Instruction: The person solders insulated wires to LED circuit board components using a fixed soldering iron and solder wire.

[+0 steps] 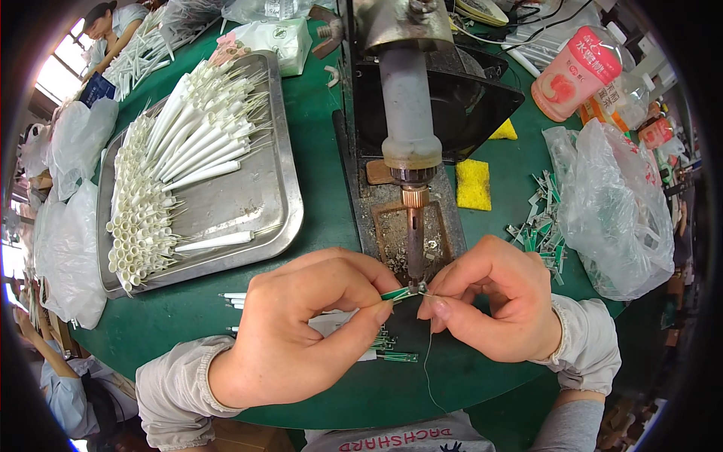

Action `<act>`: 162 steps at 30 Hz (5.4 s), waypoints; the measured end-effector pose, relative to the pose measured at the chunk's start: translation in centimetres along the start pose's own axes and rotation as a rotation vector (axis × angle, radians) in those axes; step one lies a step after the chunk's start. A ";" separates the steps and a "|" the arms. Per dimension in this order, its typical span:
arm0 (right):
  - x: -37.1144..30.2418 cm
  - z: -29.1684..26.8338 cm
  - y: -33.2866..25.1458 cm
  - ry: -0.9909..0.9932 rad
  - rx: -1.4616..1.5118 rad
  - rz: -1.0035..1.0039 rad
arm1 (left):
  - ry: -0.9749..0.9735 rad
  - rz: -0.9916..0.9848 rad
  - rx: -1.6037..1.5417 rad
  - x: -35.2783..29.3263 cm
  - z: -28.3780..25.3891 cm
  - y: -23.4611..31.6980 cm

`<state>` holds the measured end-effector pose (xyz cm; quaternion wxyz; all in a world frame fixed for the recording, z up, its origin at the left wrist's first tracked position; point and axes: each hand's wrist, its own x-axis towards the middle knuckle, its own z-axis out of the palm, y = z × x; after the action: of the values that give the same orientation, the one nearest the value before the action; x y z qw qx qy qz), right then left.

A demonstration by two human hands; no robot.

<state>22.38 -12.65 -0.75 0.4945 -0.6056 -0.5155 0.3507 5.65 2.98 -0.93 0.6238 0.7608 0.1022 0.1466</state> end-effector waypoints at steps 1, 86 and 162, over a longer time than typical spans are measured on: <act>-0.1 -0.1 0.0 -0.005 -0.006 0.003 | 0.009 -0.077 -0.066 0.0 0.0 0.2; 0.9 -6.1 3.4 0.198 -1.149 -0.011 | -0.224 0.118 1.084 -5.8 -0.7 1.2; -5.8 -6.6 -0.7 -0.064 -1.169 0.168 | 0.080 0.231 1.658 4.6 -10.0 -3.6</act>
<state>27.04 -19.83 1.22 0.0337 -0.8055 -0.5881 0.0645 6.51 14.48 -2.22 -0.1608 0.9730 0.1203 0.1137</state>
